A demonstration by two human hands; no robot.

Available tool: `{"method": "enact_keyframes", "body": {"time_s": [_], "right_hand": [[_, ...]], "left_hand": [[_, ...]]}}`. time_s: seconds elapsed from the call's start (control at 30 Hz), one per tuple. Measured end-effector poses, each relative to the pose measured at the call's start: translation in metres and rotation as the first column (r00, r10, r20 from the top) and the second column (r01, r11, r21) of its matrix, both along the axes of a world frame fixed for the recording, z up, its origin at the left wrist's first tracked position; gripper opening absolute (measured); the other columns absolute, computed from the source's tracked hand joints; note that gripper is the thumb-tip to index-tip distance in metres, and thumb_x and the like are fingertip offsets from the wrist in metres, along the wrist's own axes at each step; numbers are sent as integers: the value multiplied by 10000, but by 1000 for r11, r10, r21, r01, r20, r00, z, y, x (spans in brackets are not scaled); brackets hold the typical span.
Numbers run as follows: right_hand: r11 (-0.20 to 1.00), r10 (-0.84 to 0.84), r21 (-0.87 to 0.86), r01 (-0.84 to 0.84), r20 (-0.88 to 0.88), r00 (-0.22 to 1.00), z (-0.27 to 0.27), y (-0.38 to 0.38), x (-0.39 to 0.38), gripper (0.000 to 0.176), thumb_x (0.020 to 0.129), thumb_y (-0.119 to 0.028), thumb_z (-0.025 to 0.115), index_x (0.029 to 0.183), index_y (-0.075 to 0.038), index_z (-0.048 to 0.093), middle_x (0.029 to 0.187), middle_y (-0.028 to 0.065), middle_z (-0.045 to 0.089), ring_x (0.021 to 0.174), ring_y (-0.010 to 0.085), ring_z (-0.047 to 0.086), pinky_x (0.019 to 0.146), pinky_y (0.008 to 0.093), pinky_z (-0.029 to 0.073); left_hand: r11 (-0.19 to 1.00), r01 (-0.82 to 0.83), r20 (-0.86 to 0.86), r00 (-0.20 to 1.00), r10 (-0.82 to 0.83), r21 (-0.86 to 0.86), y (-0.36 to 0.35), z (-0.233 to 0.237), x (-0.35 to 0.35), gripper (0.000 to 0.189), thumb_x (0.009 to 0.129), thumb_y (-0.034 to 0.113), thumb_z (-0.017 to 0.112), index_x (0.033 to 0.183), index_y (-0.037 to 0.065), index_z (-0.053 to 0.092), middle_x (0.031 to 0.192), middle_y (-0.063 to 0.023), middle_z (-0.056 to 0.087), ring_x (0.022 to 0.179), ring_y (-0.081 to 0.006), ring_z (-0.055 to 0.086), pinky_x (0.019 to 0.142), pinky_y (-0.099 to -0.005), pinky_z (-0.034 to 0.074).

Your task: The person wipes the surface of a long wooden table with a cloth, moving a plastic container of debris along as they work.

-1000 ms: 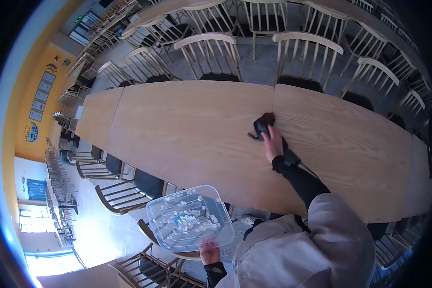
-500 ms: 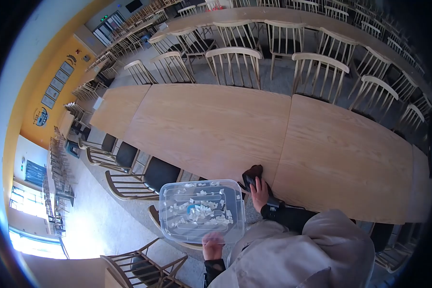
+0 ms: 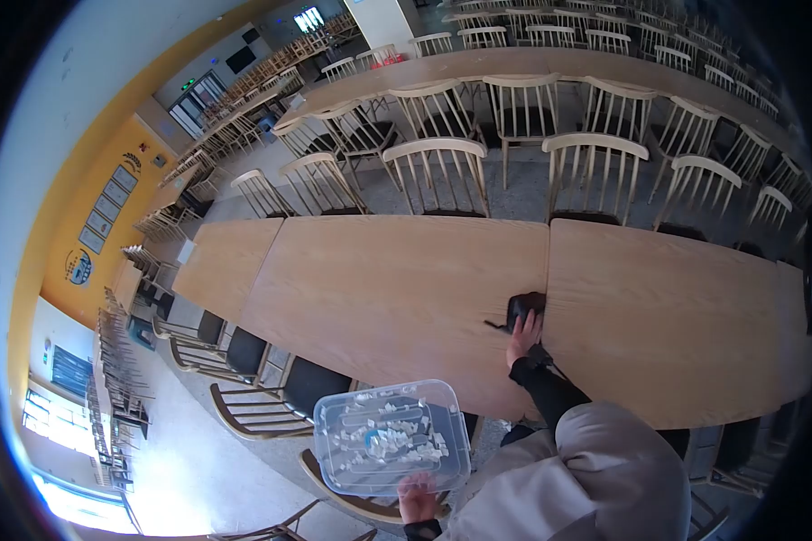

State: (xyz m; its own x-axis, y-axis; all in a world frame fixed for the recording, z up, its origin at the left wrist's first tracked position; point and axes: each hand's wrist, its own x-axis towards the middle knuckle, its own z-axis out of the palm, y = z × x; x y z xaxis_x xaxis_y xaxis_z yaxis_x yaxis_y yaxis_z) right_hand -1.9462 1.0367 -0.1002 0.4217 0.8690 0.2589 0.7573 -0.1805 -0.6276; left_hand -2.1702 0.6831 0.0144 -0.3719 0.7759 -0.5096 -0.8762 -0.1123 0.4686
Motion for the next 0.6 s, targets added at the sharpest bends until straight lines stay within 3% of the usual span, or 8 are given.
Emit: {"method": "enact_keyframes", "body": {"time_s": [0.03, 0.07, 0.17, 0.2, 0.43, 0.5, 0.57, 0.6], "right_hand": [[1000, 0, -14, 2, 118, 993, 3, 15, 3, 400, 877, -148, 387, 1262, -60, 325, 1378, 174, 244, 1253, 368, 258, 1021, 461, 272], [997, 19, -72, 6, 340, 940, -9, 34, 8, 402, 847, -106, 403, 1242, -58, 350, 1375, 164, 258, 1235, 382, 279, 1008, 478, 284], [993, -66, -59, 99, 406, 911, -18, 82, 14, 386, 850, -118, 410, 1230, -65, 372, 1367, 162, 272, 1220, 371, 306, 1001, 483, 289], [992, -55, -83, 96, 407, 912, -16, 97, 15, 386, 850, -118, 410, 1230, -65, 372, 1367, 162, 272, 1220, 371, 306, 1001, 483, 289], [972, -184, -69, 226, 377, 908, 1, 208, 32, 397, 801, -117, 482, 1195, -77, 450, 1345, 150, 293, 1213, 358, 313, 1008, 482, 265], [959, -176, -148, 241, 355, 918, 10, 225, 33, 411, 784, -121, 502, 1191, -81, 459, 1345, 144, 291, 1219, 357, 302, 1015, 480, 253], [961, -192, -125, 247, 339, 921, 5, 233, 33, 471, 753, -129, 528, 1215, -96, 447, 1350, 134, 280, 1239, 356, 273, 1026, 482, 227], [957, -193, -139, 256, 354, 915, 2, 236, 33, 491, 754, -125, 533, 1233, -113, 429, 1365, 130, 253, 1232, 355, 275, 1017, 481, 235]], "left_hand": [[998, 6, 60, 998, -9, 64, -2, -8, -5, 339, 640, -123, 468, 904, 73, 553, 941, -97, 572, 933, -283, 543, 862, -466, 435], [991, -30, 15, 999, 33, -134, 1, -11, -4, 331, 635, -122, 467, 879, 80, 563, 920, -87, 569, 911, -263, 534, 859, -448, 433], [909, 56, -67, 993, -92, -413, 18, 23, 9, 325, 837, 89, 481, 1162, 72, 474, 1262, -152, 427, 1081, -268, 443, 855, -398, 432], [836, 3, -67, 997, -47, -548, 34, 41, 18, 347, 841, 130, 475, 1182, 70, 453, 1312, -152, 365, 1165, -288, 377, 961, -435, 357], [682, -7, -52, 998, -45, -731, 44, 21, 13, 425, 887, 275, 364, 1257, 67, 386, 1337, -114, 357, 1219, -276, 330, 1045, -430, 239], [669, 221, -435, 610, -662, -709, 14, -4, 3, 514, 873, 372, 378, 1278, 56, 365, 1342, -120, 358, 1222, -268, 338, 1050, -423, 223], [643, 175, -420, 626, -657, -745, 18, 5, 5, 583, 828, 465, 418, 1248, 61, 413, 1324, -132, 385, 1211, -277, 359, 1020, -443, 255], [551, 214, -436, 415, -799, -807, 14, 3, 3, 574, 817, 469, 429, 1226, 66, 439, 1312, -129, 401, 1202, -276, 371, 998, -452, 276]]}}
